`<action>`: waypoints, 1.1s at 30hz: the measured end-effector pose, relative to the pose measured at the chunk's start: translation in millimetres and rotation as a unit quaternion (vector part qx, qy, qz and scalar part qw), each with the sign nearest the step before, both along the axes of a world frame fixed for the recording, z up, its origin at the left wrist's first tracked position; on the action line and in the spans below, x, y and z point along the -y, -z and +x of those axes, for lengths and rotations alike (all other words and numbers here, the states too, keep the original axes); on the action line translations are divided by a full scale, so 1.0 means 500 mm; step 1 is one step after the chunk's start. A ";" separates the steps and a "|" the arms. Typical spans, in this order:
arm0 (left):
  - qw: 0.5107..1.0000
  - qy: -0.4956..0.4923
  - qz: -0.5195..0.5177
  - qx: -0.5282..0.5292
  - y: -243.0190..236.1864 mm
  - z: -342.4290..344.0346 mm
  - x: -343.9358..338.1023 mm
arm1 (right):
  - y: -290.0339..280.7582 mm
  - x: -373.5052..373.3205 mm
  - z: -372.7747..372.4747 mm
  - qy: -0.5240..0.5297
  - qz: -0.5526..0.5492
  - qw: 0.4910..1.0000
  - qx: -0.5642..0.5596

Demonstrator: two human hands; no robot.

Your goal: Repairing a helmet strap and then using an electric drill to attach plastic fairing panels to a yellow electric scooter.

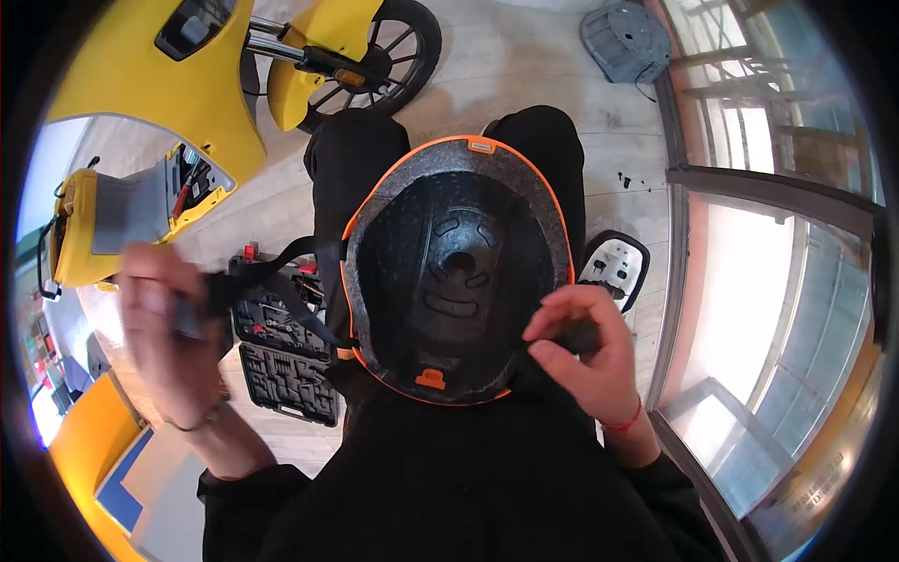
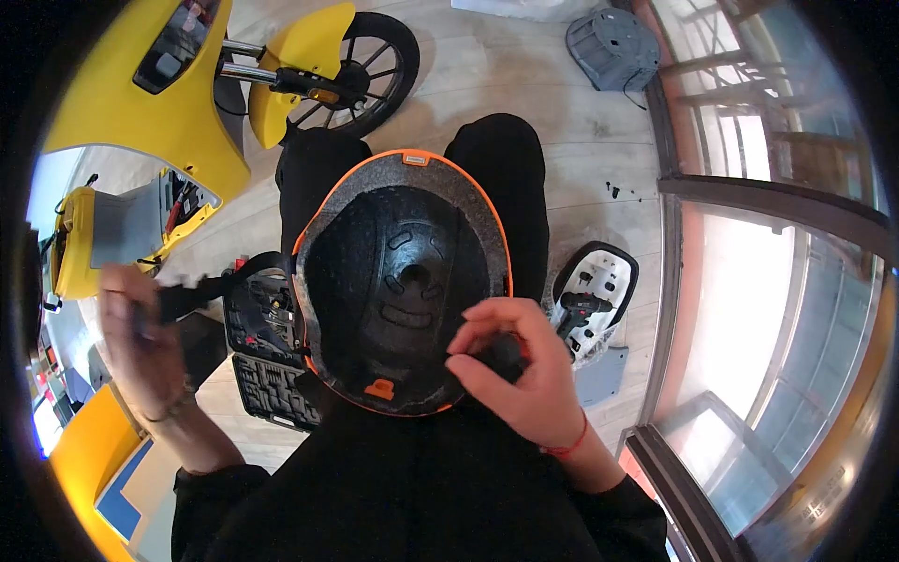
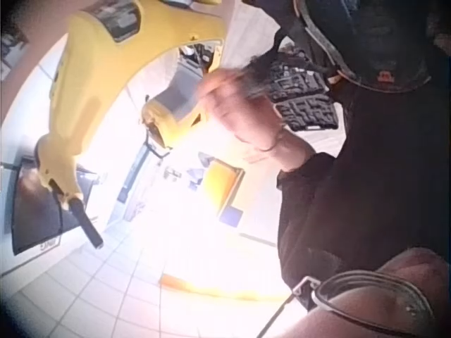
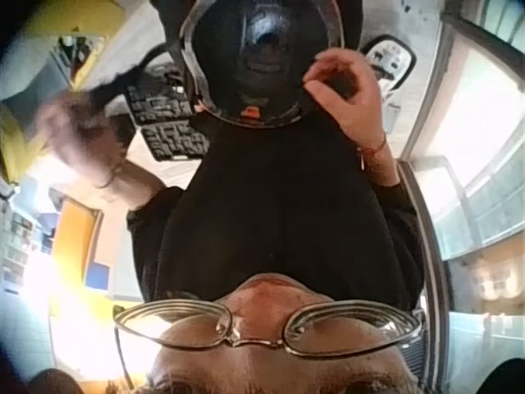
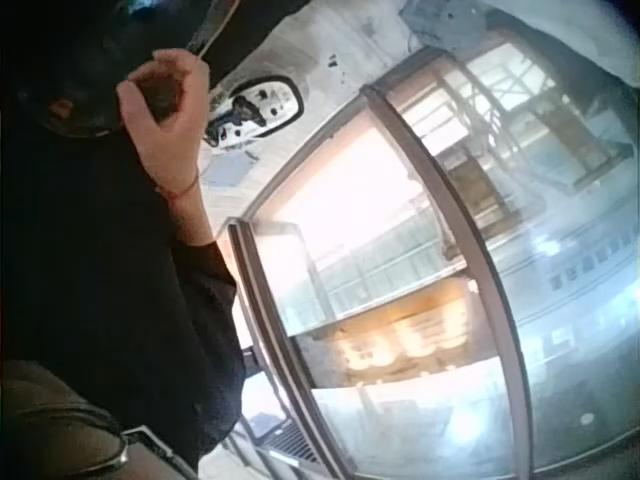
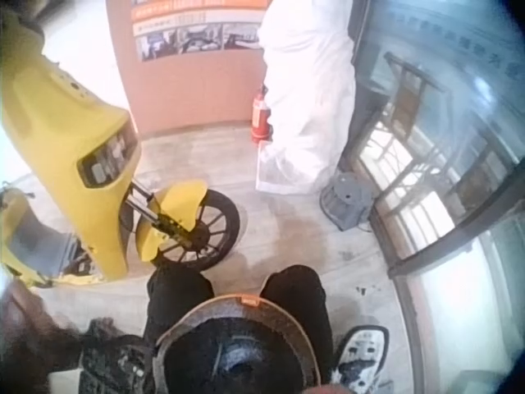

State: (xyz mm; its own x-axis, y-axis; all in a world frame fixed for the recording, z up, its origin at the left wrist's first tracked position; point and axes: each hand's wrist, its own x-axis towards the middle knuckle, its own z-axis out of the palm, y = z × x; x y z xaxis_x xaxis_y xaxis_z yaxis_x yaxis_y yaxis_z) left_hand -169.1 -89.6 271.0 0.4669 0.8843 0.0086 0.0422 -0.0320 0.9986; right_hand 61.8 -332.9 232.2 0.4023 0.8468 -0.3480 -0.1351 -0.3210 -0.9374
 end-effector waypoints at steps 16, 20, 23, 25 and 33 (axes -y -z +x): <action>0.964 0.071 0.043 -0.252 0.120 0.095 0.067 | 0.017 0.015 -0.012 -0.019 0.008 0.942 0.336; 0.927 0.052 0.051 -0.369 0.164 0.046 0.023 | 0.027 0.048 0.003 0.053 -0.053 0.943 0.325; 0.912 0.125 -0.153 -0.358 0.190 0.031 0.048 | 0.039 0.063 -0.007 0.009 -0.178 0.978 0.108; 0.932 0.137 -0.178 -0.284 0.187 0.028 0.069 | 0.056 0.067 -0.024 -0.004 -0.187 0.982 0.030; 0.896 0.271 0.156 -0.316 0.109 0.111 0.114 | 0.158 0.064 -0.059 0.041 -0.112 0.990 -0.074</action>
State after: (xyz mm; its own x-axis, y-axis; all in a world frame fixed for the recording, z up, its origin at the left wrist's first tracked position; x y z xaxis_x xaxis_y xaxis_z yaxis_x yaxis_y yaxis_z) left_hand -113.7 -146.3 216.3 0.8257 0.5265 -0.2028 0.4905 -0.4921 0.7192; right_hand 32.3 -364.8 153.2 0.3975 0.7079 -0.5839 -0.3001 -0.5011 -0.8117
